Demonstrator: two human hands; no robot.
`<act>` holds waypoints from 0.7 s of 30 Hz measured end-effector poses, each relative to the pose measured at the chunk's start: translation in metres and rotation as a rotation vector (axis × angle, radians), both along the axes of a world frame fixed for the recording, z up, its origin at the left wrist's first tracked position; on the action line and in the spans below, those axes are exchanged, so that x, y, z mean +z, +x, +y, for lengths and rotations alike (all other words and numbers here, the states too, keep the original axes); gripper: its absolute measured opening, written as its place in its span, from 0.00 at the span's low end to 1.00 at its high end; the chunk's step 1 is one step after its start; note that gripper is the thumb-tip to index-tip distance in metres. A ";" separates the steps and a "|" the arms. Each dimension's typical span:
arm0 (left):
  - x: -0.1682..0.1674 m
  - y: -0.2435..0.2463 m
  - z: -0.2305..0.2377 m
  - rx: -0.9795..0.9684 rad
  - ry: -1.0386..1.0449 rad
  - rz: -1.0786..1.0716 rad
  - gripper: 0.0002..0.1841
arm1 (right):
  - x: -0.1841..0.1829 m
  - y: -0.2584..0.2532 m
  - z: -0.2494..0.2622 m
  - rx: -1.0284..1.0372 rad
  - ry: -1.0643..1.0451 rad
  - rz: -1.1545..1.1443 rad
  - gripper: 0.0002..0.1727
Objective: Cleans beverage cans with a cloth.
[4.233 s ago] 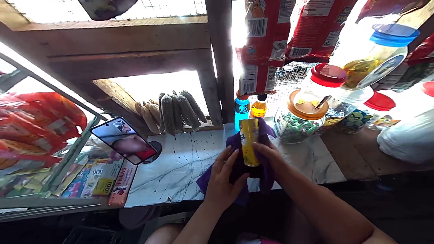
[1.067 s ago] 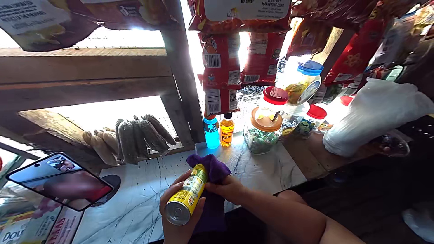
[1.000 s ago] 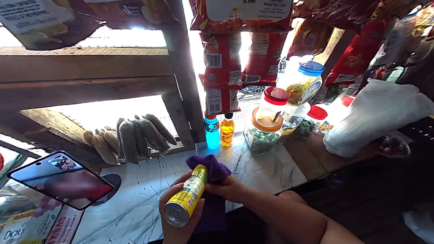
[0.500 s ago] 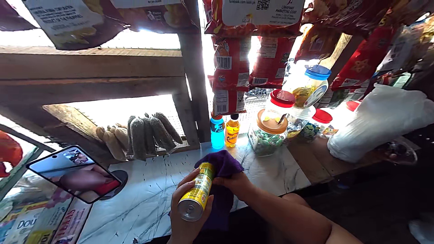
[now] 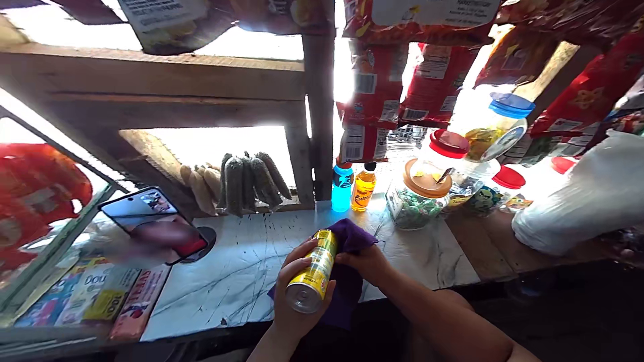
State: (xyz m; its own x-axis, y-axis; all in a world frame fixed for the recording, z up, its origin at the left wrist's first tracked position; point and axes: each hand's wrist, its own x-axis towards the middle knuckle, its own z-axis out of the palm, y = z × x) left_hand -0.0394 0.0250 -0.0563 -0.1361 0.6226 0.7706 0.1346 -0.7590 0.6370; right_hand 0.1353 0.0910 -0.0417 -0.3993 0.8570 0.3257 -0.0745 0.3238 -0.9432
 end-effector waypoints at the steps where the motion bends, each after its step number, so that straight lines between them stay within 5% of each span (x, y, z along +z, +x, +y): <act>1: 0.000 0.001 0.001 -0.003 0.010 0.000 0.34 | 0.001 0.000 -0.002 -0.059 0.012 -0.022 0.18; 5: -0.003 0.001 0.002 -0.027 0.060 0.031 0.35 | -0.003 0.003 -0.007 -0.068 0.109 0.055 0.17; 14: -0.006 0.003 -0.005 -0.063 0.170 0.097 0.35 | -0.005 0.011 0.002 0.307 0.079 0.169 0.14; 21: -0.005 0.002 -0.010 0.014 0.233 0.235 0.30 | -0.006 0.014 0.006 0.146 0.147 0.077 0.17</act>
State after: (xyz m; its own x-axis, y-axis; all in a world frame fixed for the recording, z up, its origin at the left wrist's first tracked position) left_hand -0.0373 0.0153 -0.0615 0.0552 0.4249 0.9036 0.2683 -0.8780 0.3964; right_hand 0.1493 0.0970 -0.0482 -0.4852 0.7328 0.4770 -0.2004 0.4378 -0.8764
